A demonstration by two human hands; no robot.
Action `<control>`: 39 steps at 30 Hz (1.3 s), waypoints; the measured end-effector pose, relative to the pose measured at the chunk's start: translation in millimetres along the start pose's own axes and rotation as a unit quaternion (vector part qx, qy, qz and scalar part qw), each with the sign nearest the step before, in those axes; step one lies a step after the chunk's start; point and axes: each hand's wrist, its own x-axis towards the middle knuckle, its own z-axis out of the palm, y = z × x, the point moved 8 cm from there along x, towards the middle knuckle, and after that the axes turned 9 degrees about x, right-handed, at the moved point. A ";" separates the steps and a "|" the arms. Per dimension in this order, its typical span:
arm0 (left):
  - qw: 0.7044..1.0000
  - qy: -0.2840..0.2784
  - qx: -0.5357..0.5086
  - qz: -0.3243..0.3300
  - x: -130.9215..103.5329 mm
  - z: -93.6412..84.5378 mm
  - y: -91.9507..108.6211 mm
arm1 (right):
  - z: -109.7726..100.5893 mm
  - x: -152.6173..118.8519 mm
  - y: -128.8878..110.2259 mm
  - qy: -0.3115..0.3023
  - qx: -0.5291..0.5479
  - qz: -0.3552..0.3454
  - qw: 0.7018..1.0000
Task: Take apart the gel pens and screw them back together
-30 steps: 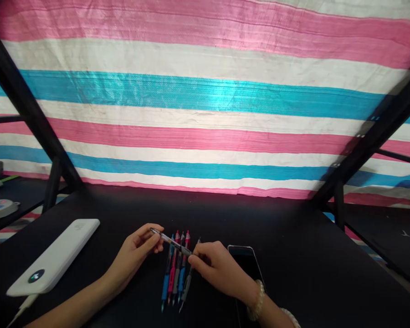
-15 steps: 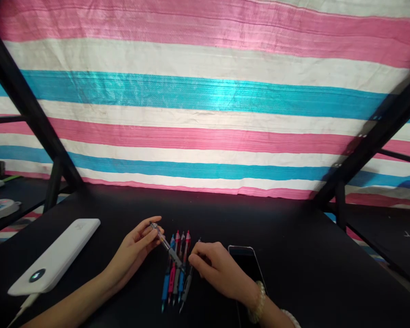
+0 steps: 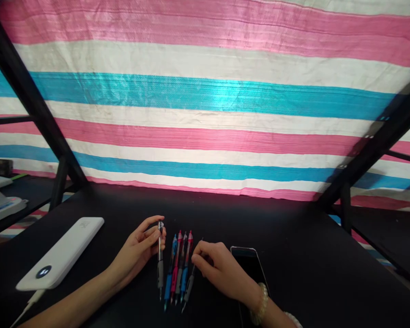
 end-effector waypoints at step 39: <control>0.999 0.014 0.047 0.017 -1.2 -4.4 6.7 | 3.7 0.1 4.8 -0.012 -0.008 -0.008 1.000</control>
